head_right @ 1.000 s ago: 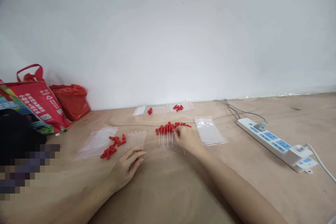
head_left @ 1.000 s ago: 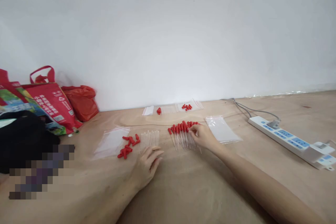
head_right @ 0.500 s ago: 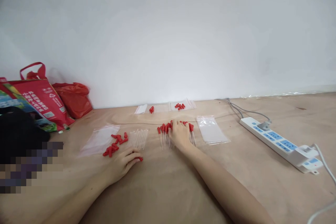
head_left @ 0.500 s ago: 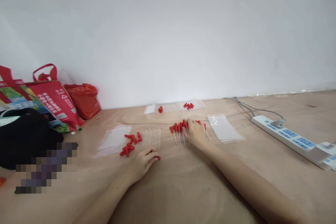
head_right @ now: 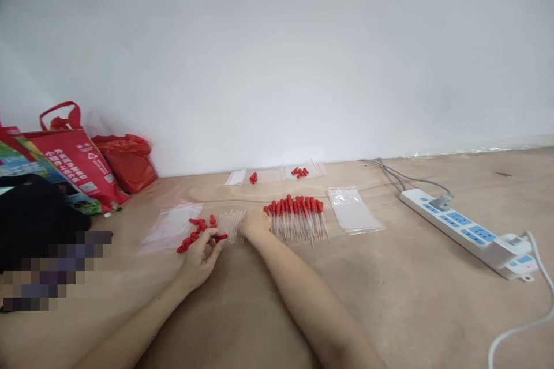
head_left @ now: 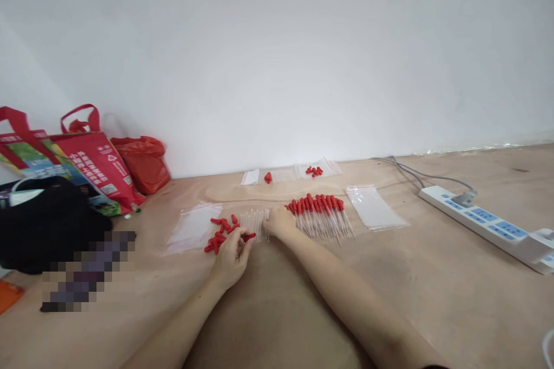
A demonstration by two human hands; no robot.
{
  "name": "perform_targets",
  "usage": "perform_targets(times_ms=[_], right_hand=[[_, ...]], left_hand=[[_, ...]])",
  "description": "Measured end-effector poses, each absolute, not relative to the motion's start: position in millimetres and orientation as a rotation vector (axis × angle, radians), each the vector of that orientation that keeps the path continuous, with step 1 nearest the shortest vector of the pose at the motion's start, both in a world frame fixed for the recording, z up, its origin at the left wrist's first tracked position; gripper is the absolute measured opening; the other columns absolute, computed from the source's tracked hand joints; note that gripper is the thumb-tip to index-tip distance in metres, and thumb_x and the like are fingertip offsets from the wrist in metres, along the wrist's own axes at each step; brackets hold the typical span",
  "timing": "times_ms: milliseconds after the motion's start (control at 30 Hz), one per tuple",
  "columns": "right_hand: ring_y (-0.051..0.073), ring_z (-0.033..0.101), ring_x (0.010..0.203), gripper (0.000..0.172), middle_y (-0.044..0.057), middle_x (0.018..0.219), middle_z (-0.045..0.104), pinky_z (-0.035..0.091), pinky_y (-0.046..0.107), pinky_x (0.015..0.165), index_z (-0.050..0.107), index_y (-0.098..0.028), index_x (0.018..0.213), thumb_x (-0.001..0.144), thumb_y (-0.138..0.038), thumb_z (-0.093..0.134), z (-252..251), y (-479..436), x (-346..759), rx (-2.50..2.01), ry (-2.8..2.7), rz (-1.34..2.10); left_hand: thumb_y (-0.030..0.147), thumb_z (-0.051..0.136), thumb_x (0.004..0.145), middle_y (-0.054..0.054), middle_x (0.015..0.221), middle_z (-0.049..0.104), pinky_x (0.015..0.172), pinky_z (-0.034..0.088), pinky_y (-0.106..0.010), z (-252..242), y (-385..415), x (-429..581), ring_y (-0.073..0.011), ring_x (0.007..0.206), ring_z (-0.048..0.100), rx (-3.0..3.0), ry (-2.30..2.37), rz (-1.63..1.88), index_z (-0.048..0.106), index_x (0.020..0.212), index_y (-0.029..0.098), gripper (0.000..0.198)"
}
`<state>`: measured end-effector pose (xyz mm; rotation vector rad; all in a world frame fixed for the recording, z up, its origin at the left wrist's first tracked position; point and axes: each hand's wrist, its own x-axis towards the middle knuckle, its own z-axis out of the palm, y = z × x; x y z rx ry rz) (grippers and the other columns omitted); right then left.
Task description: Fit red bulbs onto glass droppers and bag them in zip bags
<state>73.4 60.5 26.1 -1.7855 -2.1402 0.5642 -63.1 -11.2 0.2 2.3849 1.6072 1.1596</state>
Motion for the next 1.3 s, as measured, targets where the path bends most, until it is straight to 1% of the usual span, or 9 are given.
perform_targets(times_ms=[167, 267, 333, 400, 500, 600, 867, 1100, 1300], right_hand=[[0.026, 0.06, 0.085, 0.026, 0.017, 0.093, 0.063, 0.044, 0.033, 0.065, 0.062, -0.012, 0.089, 0.075, -0.028, 0.046, 31.1, 56.4, 72.6, -1.841, -2.101, 0.567], [0.025, 0.059, 0.084, 0.027, 0.015, 0.09, 0.063, 0.041, 0.032, 0.065, 0.061, -0.013, 0.084, 0.079, -0.03, 0.041, 33.8, 47.2, 88.3, -1.79, -2.104, 0.463], [0.023, 0.059, 0.081, 0.026, 0.013, 0.086, 0.063, 0.039, 0.03, 0.064, 0.057, -0.013, 0.085, 0.082, -0.03, 0.038, 31.7, 38.4, 109.4, -1.667, -2.125, 0.339], [0.018, 0.058, 0.075, 0.02, 0.009, 0.082, 0.063, 0.037, 0.027, 0.065, 0.053, -0.013, 0.086, 0.083, -0.026, 0.038, 25.4, 28.5, 136.8, -1.457, -2.18, 0.256], [0.014, 0.055, 0.069, 0.016, 0.004, 0.075, 0.062, 0.032, 0.027, 0.069, 0.05, -0.016, 0.079, 0.085, -0.025, 0.038, 10.9, 14.4, 176.9, -1.146, -2.248, 0.138], [0.013, 0.053, 0.068, 0.015, 0.003, 0.077, 0.061, 0.029, 0.028, 0.071, 0.049, -0.017, 0.079, 0.086, -0.023, 0.038, -2.4, 4.5, 199.5, -1.0, -2.247, 0.032], [0.012, 0.05, 0.068, 0.012, 0.002, 0.076, 0.058, 0.026, 0.028, 0.07, 0.051, -0.017, 0.084, 0.082, -0.019, 0.039, -10.0, -5.1, 196.6, -0.919, -2.316, 0.083], [0.012, 0.05, 0.068, 0.012, 0.002, 0.077, 0.058, 0.025, 0.029, 0.07, 0.051, -0.017, 0.085, 0.082, -0.018, 0.039, -10.1, -5.6, 197.3, -0.942, -2.316, 0.136], [0.012, 0.05, 0.071, 0.017, 0.003, 0.078, 0.058, 0.025, 0.029, 0.069, 0.055, -0.019, 0.087, 0.084, -0.02, 0.038, -11.3, -1.4, 199.0, -0.914, -2.397, 0.155]], left_hand=[[0.026, 0.044, 0.08, -0.004, 0.08, 0.06, 0.063, 0.047, -0.027, 0.9, -10.8, -61.9, -0.0155, 0.07, 0.056, 2.419, 1.566, 1.179, 0.052, 0.089, 0.016, 0.016], [0.024, 0.044, 0.081, -0.006, 0.085, 0.062, 0.069, 0.047, -0.029, 2.0, -13.8, -57.0, -0.0171, 0.079, 0.058, 2.47, 1.492, 1.161, 0.054, 0.094, 0.016, 0.018], [0.022, 0.042, 0.082, -0.006, 0.084, 0.062, 0.07, 0.047, -0.029, 3.2, -17.7, -49.0, -0.0166, 0.08, 0.058, 2.487, 1.436, 1.119, 0.055, 0.092, 0.016, 0.017], [0.019, 0.041, 0.083, -0.005, 0.083, 0.061, 0.07, 0.047, -0.028, 4.3, -21.9, -37.4, -0.0153, 0.078, 0.057, 2.494, 1.361, 1.058, 0.056, 0.09, 0.016, 0.016], [0.019, 0.043, 0.082, -0.004, 0.08, 0.06, 0.069, 0.046, -0.026, 4.5, -24.4, -17.5, -0.0144, 0.076, 0.057, 2.533, 1.248, 0.962, 0.056, 0.086, 0.016, 0.014], [0.021, 0.046, 0.081, -0.003, 0.077, 0.06, 0.067, 0.046, -0.026, 2.5, -20.6, -2.3, -0.014, 0.072, 0.057, 2.54, 1.207, 0.92, 0.057, 0.082, 0.016, 0.012], [0.025, 0.049, 0.081, -0.003, 0.081, 0.066, 0.065, 0.048, -0.026, -0.3, -12.8, 0.2, -0.0145, 0.073, 0.061, 2.394, 1.237, 1.053, 0.059, 0.088, 0.018, 0.014], [0.024, 0.049, 0.08, -0.003, 0.075, 0.064, 0.061, 0.048, -0.025, 1.3, -11.4, 0.8, -0.0136, 0.067, 0.059, 2.378, 1.193, 1.037, 0.059, 0.085, 0.016, 0.013], [0.024, 0.044, 0.083, -0.002, 0.074, 0.062, 0.062, 0.047, -0.023, 0.6, -13.7, -0.7, -0.0129, 0.068, 0.058, 2.433, 1.098, 0.97, 0.059, 0.084, 0.017, 0.017]])
